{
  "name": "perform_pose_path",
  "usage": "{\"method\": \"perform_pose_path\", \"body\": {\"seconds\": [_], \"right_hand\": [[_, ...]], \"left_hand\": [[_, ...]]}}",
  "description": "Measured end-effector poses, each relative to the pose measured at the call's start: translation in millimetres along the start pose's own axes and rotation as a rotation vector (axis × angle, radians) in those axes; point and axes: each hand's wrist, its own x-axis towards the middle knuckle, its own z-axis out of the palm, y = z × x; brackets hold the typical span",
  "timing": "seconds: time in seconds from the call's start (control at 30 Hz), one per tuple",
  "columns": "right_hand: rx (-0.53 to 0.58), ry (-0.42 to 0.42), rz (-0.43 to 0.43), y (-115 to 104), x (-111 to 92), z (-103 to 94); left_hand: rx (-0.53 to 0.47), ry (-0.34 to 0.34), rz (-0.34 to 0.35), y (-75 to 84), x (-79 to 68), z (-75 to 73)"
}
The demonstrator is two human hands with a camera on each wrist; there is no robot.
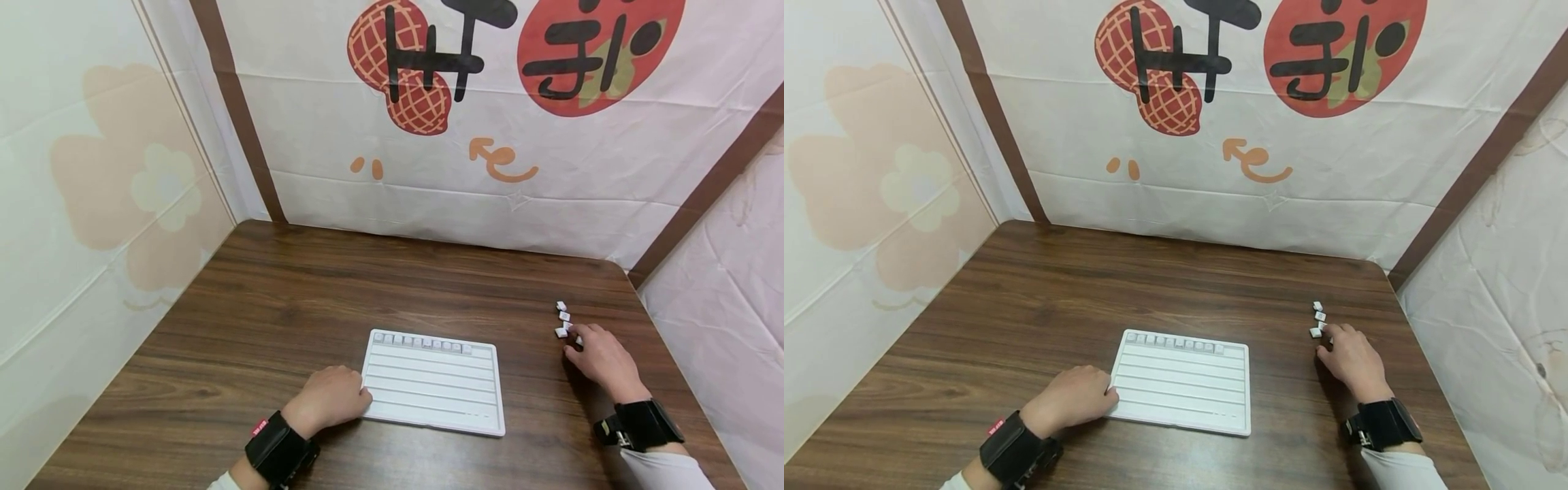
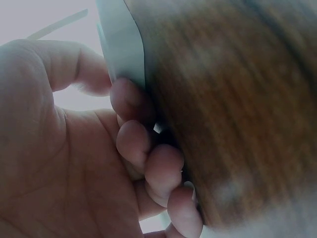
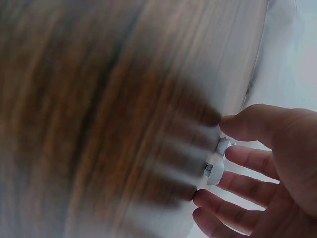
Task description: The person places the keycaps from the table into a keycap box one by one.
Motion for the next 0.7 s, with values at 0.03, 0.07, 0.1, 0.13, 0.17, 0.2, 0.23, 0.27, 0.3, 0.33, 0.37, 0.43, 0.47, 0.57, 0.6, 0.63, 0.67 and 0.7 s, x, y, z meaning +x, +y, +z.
{"method": "perform_pose_path", "body": {"seconds": [0.03,0.07,0.1,0.13,0.17,0.2,0.23,0.27,0.3,0.33,0.37,0.43,0.47,0.57,0.6,0.63,0.67,0.7], "right_hand": [[0.001,0.006,-0.002,-0.1,0.2,0.5],[0.0,0.015,-0.009,0.2,0.7,0.8],[-0.002,0.028,-0.018,0.4,1.1,1.1],[-0.001,0.041,-0.024,0.6,1.2,1.4],[0.002,0.054,-0.029,0.7,1.4,1.6],[0.007,0.066,-0.031,0.8,1.5,1.7],[0.011,0.076,-0.034,1.2,1.8,1.8],[0.016,0.082,-0.035,1.5,2.0,1.8],[0.021,0.085,-0.031,1.7,2.1,1.7],[0.029,0.082,-0.024,1.8,2.3,1.5],[0.033,0.08,-0.021,2.1,2.6,1.2],[0.038,0.075,-0.018,2.0,2.8,0.0],[0.038,0.072,-0.018,1.8,2.7,-0.5],[0.04,0.062,-0.026,1.6,2.8,-2.0],[0.039,0.054,-0.028,1.4,2.8,-2.6],[0.039,0.046,-0.027,1.4,2.8,-2.8],[0.035,0.04,-0.025,1.4,2.6,-2.9],[0.033,0.033,-0.02,0.7,2.2,-3.4]], "left_hand": [[0.0,0.001,0.001,0.0,-0.2,0.1],[0.001,0.003,0.003,0.0,-0.4,0.2],[0.004,0.006,0.004,0.0,-0.5,0.4],[0.004,0.004,0.006,0.1,-0.4,0.6],[0.002,0.003,0.006,0.2,-0.4,0.7],[0.001,0.002,0.007,0.3,-0.3,0.8],[-0.001,0.0,0.007,0.5,-0.1,0.9],[-0.001,-0.002,0.007,0.8,0.2,1.0],[-0.002,-0.003,0.007,0.9,0.4,0.9],[-0.002,-0.003,0.007,1.1,0.6,0.8],[0.0,-0.001,0.006,1.2,0.6,0.5],[0.005,0.001,0.003,1.2,0.8,-0.1],[0.007,0.002,0.002,1.2,0.8,-0.4],[0.006,-0.001,0.002,1.2,0.8,-1.0],[0.006,-0.001,0.003,1.1,0.8,-1.0],[0.005,-0.001,0.003,1.1,0.8,-0.9],[0.004,-0.002,0.004,1.1,0.8,-0.8],[0.005,-0.002,0.005,1.0,0.7,-0.7]]}}
